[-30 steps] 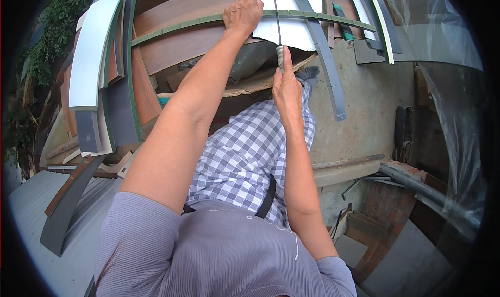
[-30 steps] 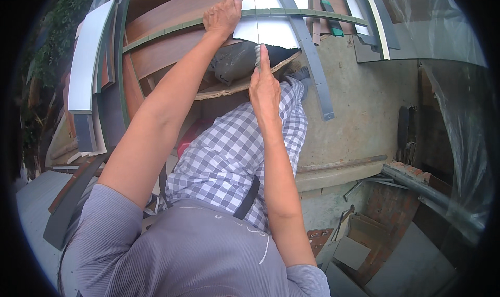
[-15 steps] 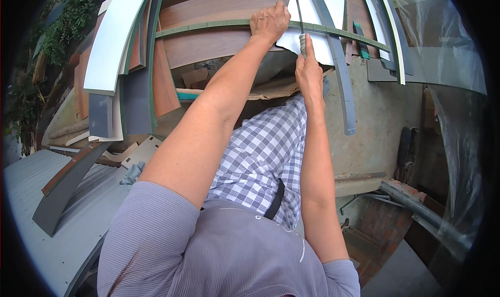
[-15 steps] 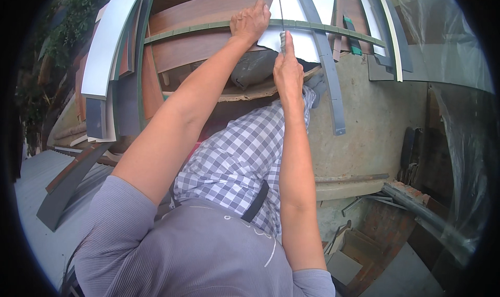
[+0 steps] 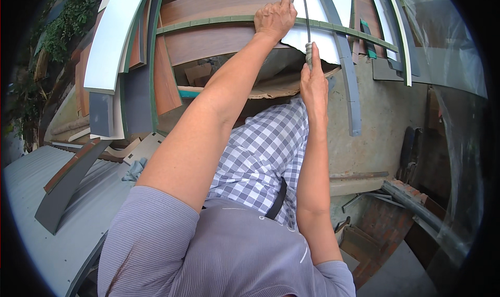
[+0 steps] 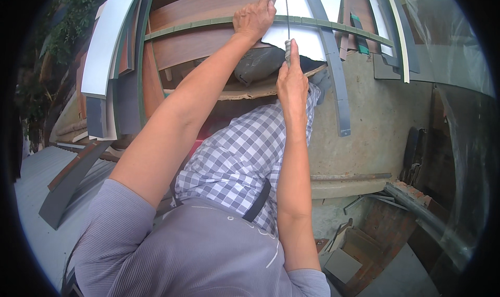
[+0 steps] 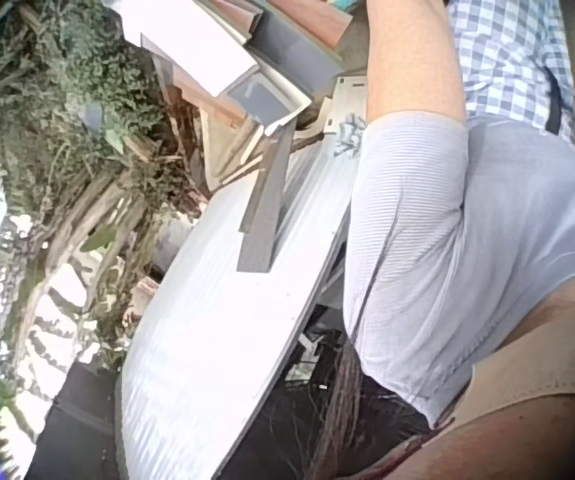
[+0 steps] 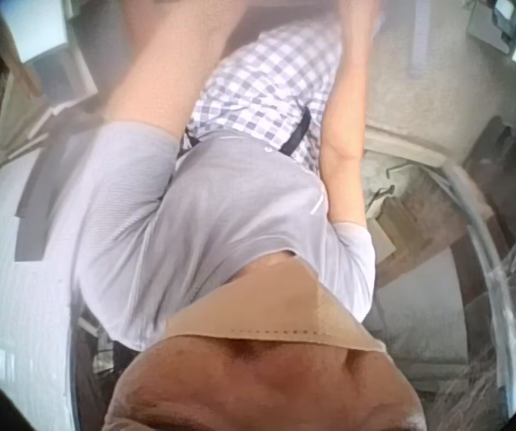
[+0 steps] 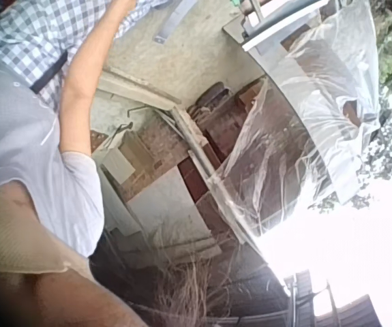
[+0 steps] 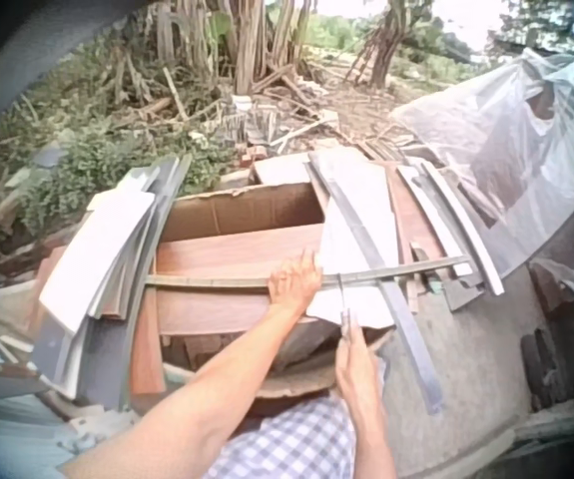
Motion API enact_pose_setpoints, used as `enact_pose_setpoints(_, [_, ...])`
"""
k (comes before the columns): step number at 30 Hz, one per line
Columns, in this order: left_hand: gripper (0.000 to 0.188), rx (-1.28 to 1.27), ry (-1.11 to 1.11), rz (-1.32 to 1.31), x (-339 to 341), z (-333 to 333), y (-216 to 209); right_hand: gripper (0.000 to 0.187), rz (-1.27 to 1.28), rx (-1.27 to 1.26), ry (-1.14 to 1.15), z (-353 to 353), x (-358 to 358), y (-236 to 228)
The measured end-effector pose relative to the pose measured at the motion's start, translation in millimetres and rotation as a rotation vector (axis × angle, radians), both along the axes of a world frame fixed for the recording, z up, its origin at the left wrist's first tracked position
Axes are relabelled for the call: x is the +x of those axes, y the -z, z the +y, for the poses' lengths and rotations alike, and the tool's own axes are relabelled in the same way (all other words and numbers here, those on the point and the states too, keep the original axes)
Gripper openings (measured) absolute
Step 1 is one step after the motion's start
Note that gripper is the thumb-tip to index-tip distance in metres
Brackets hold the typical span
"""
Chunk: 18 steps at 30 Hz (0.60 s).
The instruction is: Sawing a board along a marked line using a handsaw and a straight edge guide.
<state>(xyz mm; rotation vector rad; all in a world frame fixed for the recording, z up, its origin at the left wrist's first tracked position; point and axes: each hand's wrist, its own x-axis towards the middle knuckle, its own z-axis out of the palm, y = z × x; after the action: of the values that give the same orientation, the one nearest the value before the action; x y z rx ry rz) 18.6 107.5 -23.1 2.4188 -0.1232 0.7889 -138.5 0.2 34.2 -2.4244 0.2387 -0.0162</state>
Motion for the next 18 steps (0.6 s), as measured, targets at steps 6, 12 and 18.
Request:
enact_pose_setpoints(6, [0.021,0.003,-0.008,0.054,-2,0,-1,0.058,-0.025,-0.009,-0.006,1,11,4])
enact_pose_setpoints(12, [0.023,0.025,-0.024,0.082,1,5,-1,0.058,0.17,0.081,0.071,0,-82,16])
enact_pose_setpoints(18, [0.02,0.074,-0.031,-0.011,1,2,0,0.059,-0.049,0.016,-0.016,-4,-38,16])
